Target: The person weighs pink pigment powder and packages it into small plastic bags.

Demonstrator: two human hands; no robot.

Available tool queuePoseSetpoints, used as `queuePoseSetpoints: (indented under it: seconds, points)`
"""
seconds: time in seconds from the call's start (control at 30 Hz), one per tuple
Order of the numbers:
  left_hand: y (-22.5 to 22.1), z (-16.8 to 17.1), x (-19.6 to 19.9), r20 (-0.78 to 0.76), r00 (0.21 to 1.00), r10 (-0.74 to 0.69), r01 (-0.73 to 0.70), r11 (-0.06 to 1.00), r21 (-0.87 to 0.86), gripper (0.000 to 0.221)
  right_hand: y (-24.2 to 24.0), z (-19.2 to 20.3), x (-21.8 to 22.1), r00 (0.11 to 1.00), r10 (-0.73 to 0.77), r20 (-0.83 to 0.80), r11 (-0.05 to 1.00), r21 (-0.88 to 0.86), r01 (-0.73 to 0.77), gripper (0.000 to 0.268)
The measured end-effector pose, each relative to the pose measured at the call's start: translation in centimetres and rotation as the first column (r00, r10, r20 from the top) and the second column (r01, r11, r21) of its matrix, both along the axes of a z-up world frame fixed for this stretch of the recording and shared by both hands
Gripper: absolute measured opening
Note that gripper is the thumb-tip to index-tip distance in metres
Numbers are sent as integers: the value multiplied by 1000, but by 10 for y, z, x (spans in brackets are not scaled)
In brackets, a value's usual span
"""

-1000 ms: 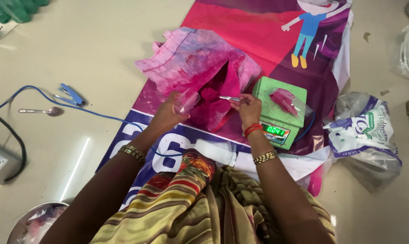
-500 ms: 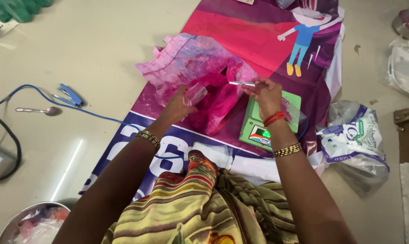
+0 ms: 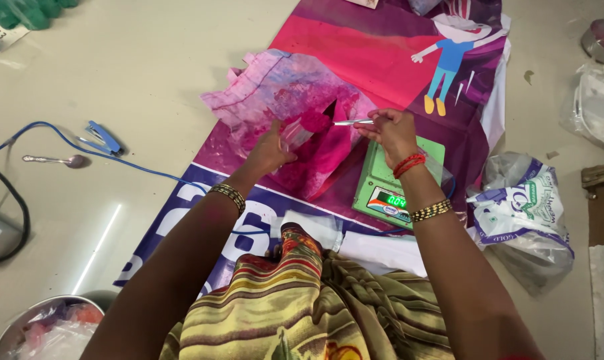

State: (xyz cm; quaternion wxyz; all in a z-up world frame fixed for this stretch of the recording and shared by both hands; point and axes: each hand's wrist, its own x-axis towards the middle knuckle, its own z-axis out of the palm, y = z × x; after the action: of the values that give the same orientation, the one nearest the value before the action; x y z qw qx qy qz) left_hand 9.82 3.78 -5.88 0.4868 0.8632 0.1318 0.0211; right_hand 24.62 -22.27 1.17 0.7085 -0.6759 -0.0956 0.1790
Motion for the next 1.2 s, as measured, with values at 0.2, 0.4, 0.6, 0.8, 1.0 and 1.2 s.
queuePoseSetpoints:
  seconds: [0.2,0.4,0.6,0.8,1.0,1.2]
  points:
    - [0,-1,2,-24,1000,13,-12,1000,8,88,5,3,1,1000,25,-9,998,-53,-25,15]
    - [-4,-11,9,46,999,-15,17,999,-48,89,10,8,2,997,77,-4,992,-95,-77,16]
    - [-13,-10,14,188,982,6,12,995,-98,76,36,27,-24,968,156,197,971,-209,-114,20]
    - [-8,-19,15,219,972,83,-11,950,-311,86,40,64,-86,323,459,828,874,-485,0,29]
    - [-1,-10,-1,262,961,91,7,935,-354,87,25,63,-77,647,96,757,995,-92,-40,21]
    - [13,-18,-20,292,952,97,0,949,-316,83,17,-10,-43,834,-145,533,983,-16,181,20]
